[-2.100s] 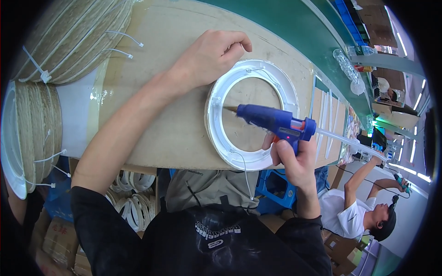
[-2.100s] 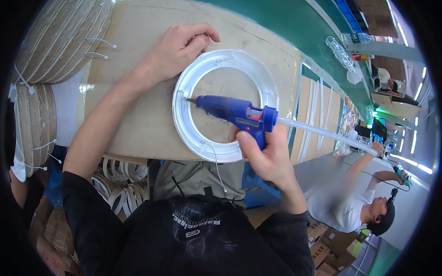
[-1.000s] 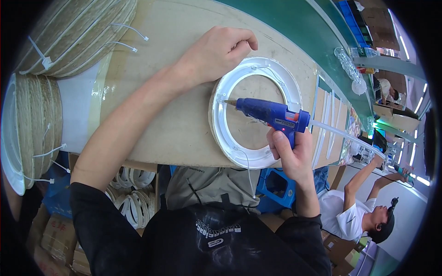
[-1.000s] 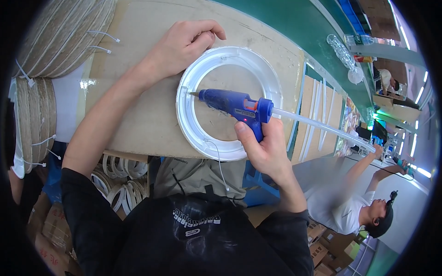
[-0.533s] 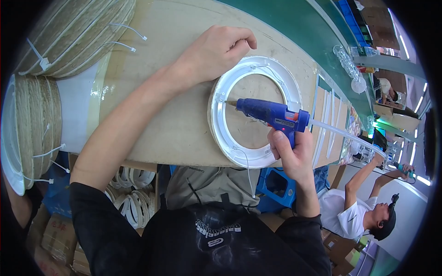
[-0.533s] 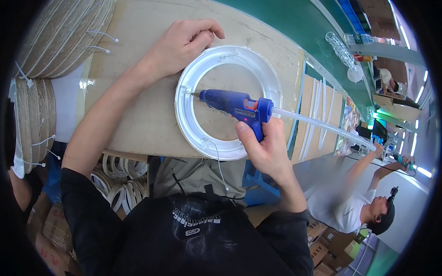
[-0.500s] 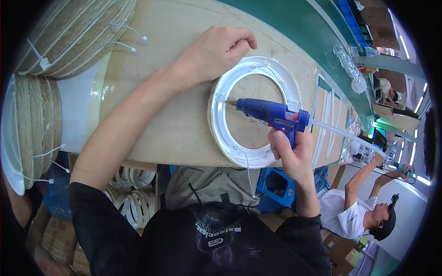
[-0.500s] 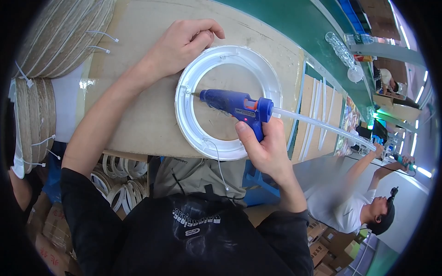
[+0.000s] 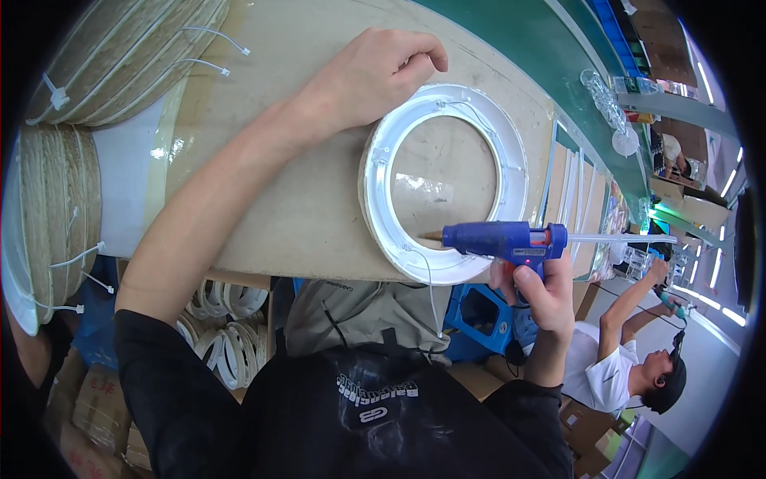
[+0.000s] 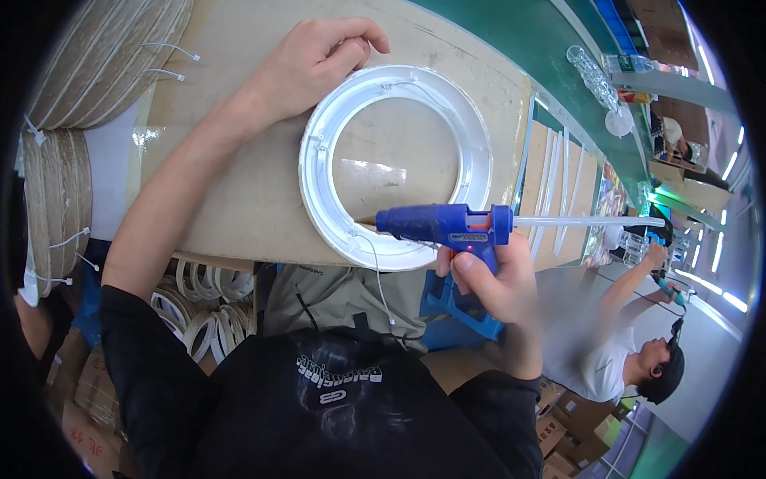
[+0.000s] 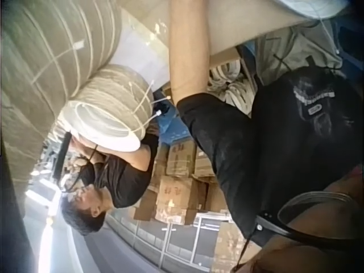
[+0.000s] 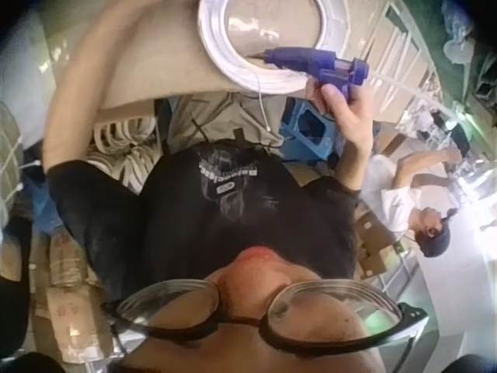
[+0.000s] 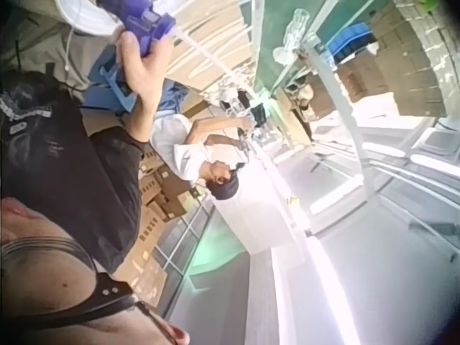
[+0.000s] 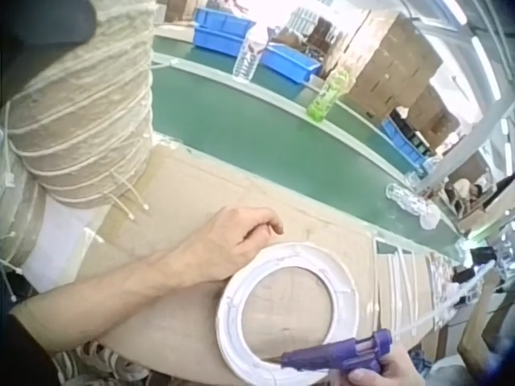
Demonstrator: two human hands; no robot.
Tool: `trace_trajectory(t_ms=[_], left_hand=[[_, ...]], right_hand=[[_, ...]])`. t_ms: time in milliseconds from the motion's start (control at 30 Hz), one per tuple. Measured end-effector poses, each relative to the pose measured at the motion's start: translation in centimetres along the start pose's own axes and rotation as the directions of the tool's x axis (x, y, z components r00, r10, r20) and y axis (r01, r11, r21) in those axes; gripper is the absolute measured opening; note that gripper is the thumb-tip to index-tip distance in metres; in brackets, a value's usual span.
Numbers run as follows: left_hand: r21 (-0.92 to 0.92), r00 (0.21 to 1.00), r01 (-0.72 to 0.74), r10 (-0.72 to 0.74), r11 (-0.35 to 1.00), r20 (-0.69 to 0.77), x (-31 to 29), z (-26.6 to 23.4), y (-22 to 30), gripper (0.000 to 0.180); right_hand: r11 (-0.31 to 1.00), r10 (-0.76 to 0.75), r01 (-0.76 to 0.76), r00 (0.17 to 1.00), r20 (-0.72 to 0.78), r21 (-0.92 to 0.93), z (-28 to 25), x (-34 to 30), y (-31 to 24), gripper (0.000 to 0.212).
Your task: Assembling circular plastic light fixture components using a hot glue gun to attach wires and LED strips.
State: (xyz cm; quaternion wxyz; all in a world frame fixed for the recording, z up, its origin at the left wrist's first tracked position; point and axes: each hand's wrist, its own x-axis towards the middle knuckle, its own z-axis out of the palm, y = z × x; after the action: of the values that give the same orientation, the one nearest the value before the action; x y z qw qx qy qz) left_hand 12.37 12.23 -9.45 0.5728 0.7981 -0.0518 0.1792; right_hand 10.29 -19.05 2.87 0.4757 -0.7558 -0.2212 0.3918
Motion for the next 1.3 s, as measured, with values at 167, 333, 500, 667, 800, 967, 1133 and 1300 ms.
trace_trajectory(t_ms=[167,333,500,667,800,967,1133,1300], left_hand=[[0.001,1.0,0.017,-0.017,1.0,-0.001,0.0,0.0,0.0,0.027],[0.01,0.999,-0.022,0.022,1.0,-0.03,0.0,0.0,0.0,0.029],[0.023,0.996,-0.063,0.064,0.998,-0.061,0.0,0.2,-0.1,0.029],[0.01,0.999,-0.029,0.029,1.0,-0.046,-0.1,0.1,0.0,0.029],[0.006,0.999,-0.018,0.018,1.0,-0.033,-0.1,-0.1,0.2,0.029],[0.017,1.0,-0.014,0.014,1.0,-0.024,-0.1,0.0,0.0,0.029],[0.021,0.995,-0.077,0.078,0.997,-0.069,-0.1,0.2,-0.4,0.029],[0.014,0.999,-0.026,0.026,1.0,-0.033,0.0,0.1,-0.1,0.028]], right_hand=[[0.996,0.089,-0.088,0.996,0.03,-0.034,-0.3,-0.5,0.6,0.034],[0.995,0.082,-0.079,0.995,0.055,-0.059,0.3,-0.3,0.7,0.032],[0.995,0.077,-0.075,0.996,0.038,-0.061,0.7,-0.2,0.9,0.03],[0.995,0.068,-0.066,0.997,0.024,-0.079,0.7,-0.3,1.3,0.029],[0.991,0.063,-0.059,0.998,0.03,-0.123,0.5,-0.4,1.2,0.029],[0.993,0.052,-0.046,0.998,0.048,-0.109,0.3,-0.3,1.5,0.031],[0.993,0.046,-0.044,0.999,0.015,-0.107,0.6,-0.3,1.2,0.031],[0.993,0.08,-0.083,0.996,-0.047,-0.083,0.7,-0.6,1.3,0.032]])
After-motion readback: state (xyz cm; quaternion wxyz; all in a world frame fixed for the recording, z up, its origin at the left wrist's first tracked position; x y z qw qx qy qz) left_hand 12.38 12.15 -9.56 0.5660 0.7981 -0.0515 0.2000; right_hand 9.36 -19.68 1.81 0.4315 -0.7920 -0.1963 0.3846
